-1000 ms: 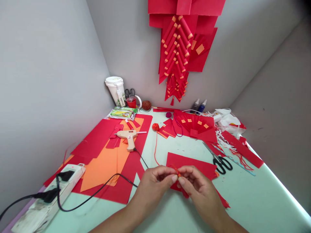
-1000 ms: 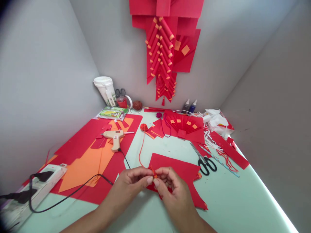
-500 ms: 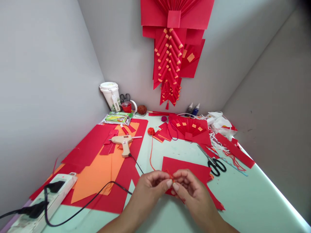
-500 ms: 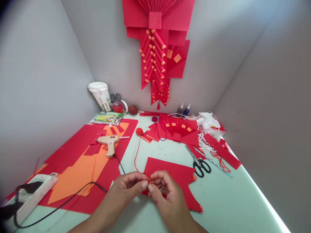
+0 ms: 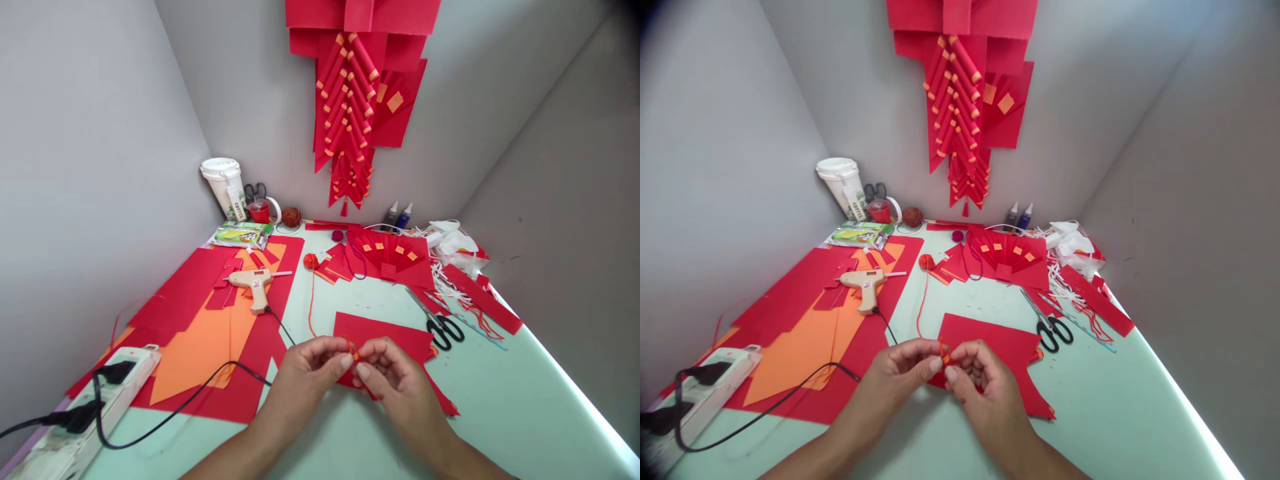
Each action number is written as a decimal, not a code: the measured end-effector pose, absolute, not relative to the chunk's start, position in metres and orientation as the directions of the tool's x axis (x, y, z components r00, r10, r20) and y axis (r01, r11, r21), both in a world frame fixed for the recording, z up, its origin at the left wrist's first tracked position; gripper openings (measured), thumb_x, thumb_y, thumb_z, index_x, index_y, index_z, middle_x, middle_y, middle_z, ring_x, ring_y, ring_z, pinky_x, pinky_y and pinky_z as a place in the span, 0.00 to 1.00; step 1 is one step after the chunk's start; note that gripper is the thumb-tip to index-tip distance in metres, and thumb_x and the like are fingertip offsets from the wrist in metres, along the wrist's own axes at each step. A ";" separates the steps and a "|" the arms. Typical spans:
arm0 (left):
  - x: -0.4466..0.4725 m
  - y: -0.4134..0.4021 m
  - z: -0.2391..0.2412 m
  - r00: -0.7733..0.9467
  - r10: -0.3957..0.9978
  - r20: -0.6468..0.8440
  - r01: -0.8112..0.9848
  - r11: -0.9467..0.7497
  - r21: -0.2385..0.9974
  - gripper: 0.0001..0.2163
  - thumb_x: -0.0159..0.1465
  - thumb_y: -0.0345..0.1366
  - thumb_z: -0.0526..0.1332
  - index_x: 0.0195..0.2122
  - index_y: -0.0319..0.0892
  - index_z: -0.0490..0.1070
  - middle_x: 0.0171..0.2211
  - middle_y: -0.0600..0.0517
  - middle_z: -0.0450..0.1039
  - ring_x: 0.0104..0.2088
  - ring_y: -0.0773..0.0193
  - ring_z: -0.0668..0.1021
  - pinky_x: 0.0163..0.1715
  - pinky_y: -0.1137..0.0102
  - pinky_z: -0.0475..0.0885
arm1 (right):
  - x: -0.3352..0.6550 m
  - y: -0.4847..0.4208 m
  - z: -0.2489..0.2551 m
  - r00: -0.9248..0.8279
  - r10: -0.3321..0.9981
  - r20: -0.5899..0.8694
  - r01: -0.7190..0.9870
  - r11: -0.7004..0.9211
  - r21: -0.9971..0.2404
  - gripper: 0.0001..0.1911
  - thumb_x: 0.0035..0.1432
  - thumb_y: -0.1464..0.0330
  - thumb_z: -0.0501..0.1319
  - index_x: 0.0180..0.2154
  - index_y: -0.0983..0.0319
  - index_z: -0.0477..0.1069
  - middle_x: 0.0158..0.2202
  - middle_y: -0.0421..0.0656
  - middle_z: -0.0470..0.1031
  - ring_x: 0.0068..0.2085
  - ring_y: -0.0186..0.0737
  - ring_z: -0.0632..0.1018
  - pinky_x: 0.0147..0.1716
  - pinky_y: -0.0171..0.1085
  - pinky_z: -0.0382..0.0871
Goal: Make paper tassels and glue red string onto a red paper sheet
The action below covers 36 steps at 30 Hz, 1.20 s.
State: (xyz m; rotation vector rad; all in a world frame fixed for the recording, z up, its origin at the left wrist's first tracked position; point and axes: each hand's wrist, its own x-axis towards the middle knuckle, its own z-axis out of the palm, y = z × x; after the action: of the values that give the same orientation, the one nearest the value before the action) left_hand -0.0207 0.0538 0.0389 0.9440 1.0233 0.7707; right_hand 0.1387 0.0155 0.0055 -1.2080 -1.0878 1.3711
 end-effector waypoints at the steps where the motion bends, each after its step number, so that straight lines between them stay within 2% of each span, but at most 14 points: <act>1: -0.020 0.053 0.040 0.343 0.869 -0.357 -0.104 0.412 0.905 0.15 0.51 0.43 0.72 0.36 0.39 0.78 0.29 0.51 0.78 0.31 0.64 0.76 0.36 0.71 0.70 | 0.139 0.015 0.006 -0.042 0.991 -0.127 -0.116 -0.131 -0.985 0.14 0.59 0.57 0.64 0.37 0.60 0.68 0.31 0.39 0.72 0.32 0.35 0.73 0.30 0.33 0.65; 7: -0.017 0.054 0.043 0.386 0.865 -0.321 -0.155 0.403 0.902 0.13 0.52 0.41 0.72 0.33 0.38 0.77 0.26 0.51 0.78 0.29 0.63 0.77 0.34 0.70 0.72 | 0.138 0.015 0.007 -0.063 0.991 -0.121 -0.100 -0.127 -0.987 0.14 0.60 0.56 0.63 0.37 0.60 0.68 0.28 0.38 0.71 0.29 0.34 0.71 0.30 0.33 0.64; 16: -0.022 0.055 0.042 0.338 0.888 -0.313 -0.113 0.368 0.923 0.12 0.52 0.42 0.72 0.30 0.39 0.76 0.27 0.54 0.75 0.29 0.67 0.74 0.32 0.75 0.69 | 0.136 0.015 0.003 -0.058 0.989 -0.137 -0.100 -0.143 -0.985 0.14 0.56 0.58 0.66 0.37 0.61 0.68 0.32 0.39 0.70 0.32 0.36 0.72 0.33 0.36 0.65; 22: -0.019 0.053 0.042 0.419 0.854 -0.307 -0.178 0.409 0.895 0.14 0.53 0.43 0.72 0.35 0.39 0.75 0.26 0.53 0.75 0.28 0.65 0.76 0.33 0.71 0.71 | 0.136 0.015 0.009 -0.071 0.988 -0.139 -0.118 -0.146 -0.982 0.13 0.58 0.58 0.64 0.36 0.61 0.69 0.28 0.39 0.72 0.30 0.35 0.72 0.31 0.35 0.64; 26: -0.020 0.053 0.044 0.423 0.855 -0.300 -0.154 0.394 0.906 0.13 0.53 0.42 0.71 0.31 0.38 0.76 0.25 0.53 0.75 0.28 0.65 0.76 0.32 0.71 0.71 | 0.136 0.014 0.008 -0.091 0.987 -0.133 -0.136 -0.145 -0.980 0.13 0.59 0.58 0.64 0.36 0.61 0.69 0.28 0.38 0.71 0.29 0.35 0.72 0.30 0.34 0.64; 32: -0.023 0.054 0.041 0.350 0.889 -0.295 -0.100 0.349 0.932 0.12 0.54 0.42 0.71 0.30 0.38 0.76 0.26 0.53 0.74 0.29 0.67 0.73 0.33 0.74 0.68 | 0.136 0.013 0.005 -0.062 0.993 -0.097 -0.046 -0.100 -0.994 0.12 0.57 0.59 0.65 0.37 0.61 0.70 0.30 0.40 0.71 0.32 0.37 0.72 0.33 0.36 0.66; 36: -0.023 0.052 0.041 0.385 0.883 -0.270 -0.129 0.342 0.931 0.12 0.54 0.42 0.71 0.30 0.38 0.76 0.26 0.54 0.74 0.29 0.67 0.74 0.33 0.73 0.68 | 0.136 0.013 0.002 -0.070 0.991 -0.115 -0.048 -0.118 -0.992 0.13 0.58 0.58 0.64 0.36 0.60 0.71 0.28 0.39 0.71 0.30 0.37 0.73 0.31 0.35 0.65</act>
State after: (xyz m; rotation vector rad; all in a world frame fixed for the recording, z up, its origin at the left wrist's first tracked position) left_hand -0.0230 0.0518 0.0406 0.9937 0.9386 0.8021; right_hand 0.1359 0.0129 0.0025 -1.2232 -1.1618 1.3688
